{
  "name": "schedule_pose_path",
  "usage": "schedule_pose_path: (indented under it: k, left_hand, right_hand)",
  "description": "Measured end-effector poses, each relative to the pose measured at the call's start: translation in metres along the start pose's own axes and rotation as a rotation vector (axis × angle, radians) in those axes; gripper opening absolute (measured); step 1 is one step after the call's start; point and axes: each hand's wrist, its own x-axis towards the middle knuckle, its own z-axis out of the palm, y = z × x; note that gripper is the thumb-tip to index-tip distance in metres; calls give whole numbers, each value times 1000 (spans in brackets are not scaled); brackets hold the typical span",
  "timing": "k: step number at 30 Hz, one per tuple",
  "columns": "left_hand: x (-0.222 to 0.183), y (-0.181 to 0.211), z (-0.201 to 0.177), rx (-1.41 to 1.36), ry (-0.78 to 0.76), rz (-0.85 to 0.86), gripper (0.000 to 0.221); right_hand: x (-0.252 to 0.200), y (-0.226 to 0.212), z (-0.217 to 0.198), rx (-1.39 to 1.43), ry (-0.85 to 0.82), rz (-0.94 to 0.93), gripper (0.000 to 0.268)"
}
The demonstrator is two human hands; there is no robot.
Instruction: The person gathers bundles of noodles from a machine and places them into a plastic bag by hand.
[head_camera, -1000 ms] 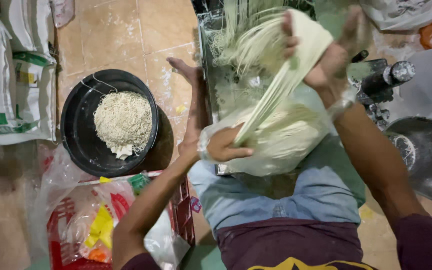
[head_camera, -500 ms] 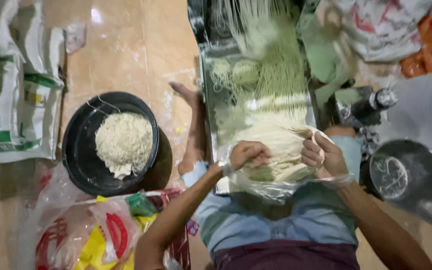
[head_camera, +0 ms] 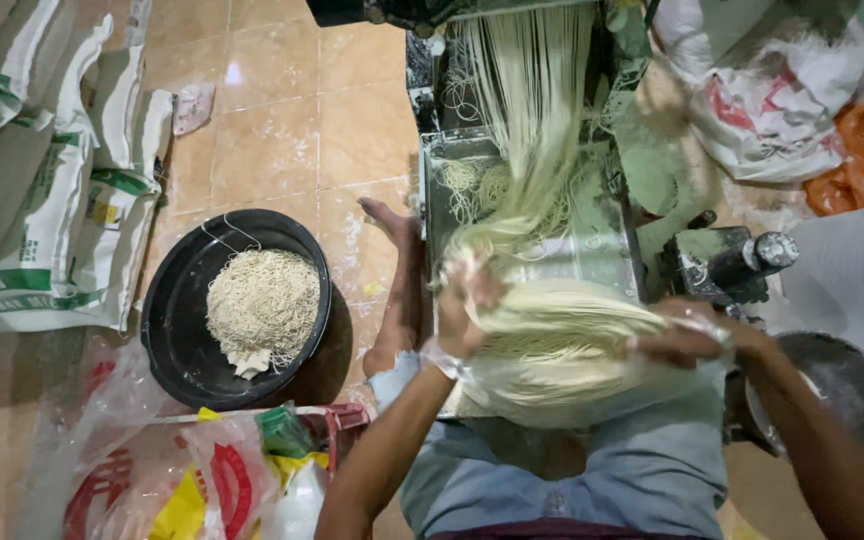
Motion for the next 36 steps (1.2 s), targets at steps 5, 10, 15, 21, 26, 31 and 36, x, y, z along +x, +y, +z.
schedule_pose_path:
  k: [5,10,15,21,26,31,36]
  left_hand:
    - [-46,9,-40,599,-416,-282,18]
    - [-57,45,-44,1971,-994,139,29]
    - [-104,25,129,2122,-548,831,120]
    - [-84,21,100,2678,15,-820,37]
    - [-61,-22,78,3014,-347,-711,25]
    - [-41,-24,53,3188,-580,-608,24]
    - [-81,-19,148,3183,-434,-686,30]
  right_hand:
    - [19,38,-18,-423,-98,-236,49]
    - [-10,-32,-27,-118,-170,-125,56]
    - [-28,-5,-27,496,-264,-368,58]
    - [-30,-78,58,919,-35,-583,39]
    - [38,-104,137,849,135,-602,54]
    - [20,-135,121,1073,137,-476,30]
    - [6,-158,106,1090,125,-442,26]
